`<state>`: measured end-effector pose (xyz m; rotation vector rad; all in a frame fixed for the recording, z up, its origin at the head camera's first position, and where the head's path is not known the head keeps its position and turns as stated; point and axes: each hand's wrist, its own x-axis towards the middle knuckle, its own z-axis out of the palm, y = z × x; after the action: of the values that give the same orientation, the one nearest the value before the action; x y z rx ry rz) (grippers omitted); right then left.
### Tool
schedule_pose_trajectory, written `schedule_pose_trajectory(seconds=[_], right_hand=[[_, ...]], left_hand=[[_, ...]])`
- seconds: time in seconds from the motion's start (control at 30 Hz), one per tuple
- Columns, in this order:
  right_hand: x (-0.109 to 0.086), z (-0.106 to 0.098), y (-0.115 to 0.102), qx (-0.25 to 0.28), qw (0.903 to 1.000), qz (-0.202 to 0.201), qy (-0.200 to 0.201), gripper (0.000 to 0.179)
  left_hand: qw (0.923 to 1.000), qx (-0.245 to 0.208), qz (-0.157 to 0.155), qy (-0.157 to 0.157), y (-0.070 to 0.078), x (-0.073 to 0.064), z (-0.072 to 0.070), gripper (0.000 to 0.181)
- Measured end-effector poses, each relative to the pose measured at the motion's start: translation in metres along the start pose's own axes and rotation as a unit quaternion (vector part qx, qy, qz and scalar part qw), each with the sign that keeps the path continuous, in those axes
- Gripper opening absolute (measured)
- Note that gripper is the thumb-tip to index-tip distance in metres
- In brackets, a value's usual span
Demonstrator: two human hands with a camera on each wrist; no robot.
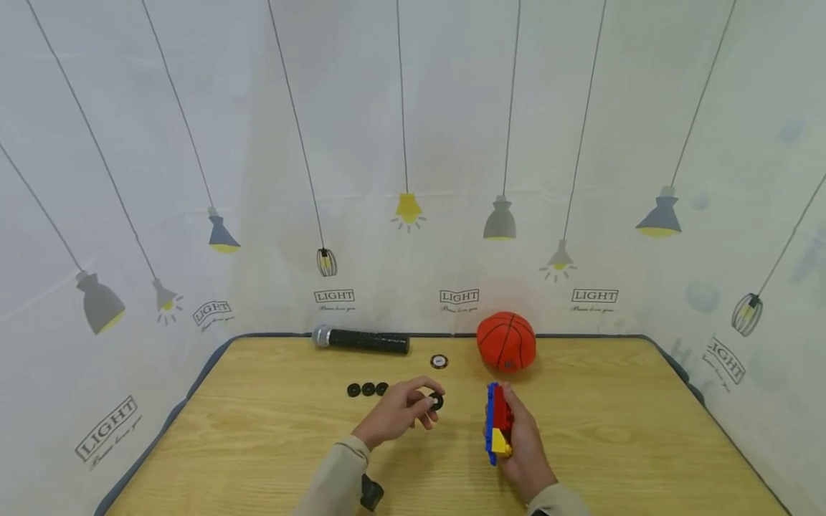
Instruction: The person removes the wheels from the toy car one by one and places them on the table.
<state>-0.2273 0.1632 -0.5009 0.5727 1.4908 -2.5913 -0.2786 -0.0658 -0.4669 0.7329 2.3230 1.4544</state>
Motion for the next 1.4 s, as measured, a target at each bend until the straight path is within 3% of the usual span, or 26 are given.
schedule_pose_trajectory(seconds=[0.27,0.6,1.0,1.13,1.4], right_hand=[[0.001,-0.002,0.002,-0.002,0.9999,-0.006,-0.012,0.083],[0.002,-0.003,0.003,-0.001,1.0000,0.008,0.004,0.089],[0.002,-0.006,0.004,-0.002,0.9999,0.009,-0.006,0.087],[0.002,-0.008,0.005,-0.007,0.9999,0.008,-0.005,0.088],[0.001,-0.009,0.005,0.001,0.9999,0.000,-0.013,0.078]], left_hand=[[0.9995,0.021,-0.015,0.015,-0.011,0.005,-0.014,0.024],[0.9969,0.075,-0.005,0.024,-0.016,0.014,-0.032,0.026],[0.9935,0.091,-0.039,0.055,-0.014,0.028,-0.051,0.018],[0.9925,0.099,-0.051,0.051,-0.012,0.030,-0.056,0.017],[0.9877,0.146,-0.032,0.047,-0.012,0.033,-0.061,0.021]])
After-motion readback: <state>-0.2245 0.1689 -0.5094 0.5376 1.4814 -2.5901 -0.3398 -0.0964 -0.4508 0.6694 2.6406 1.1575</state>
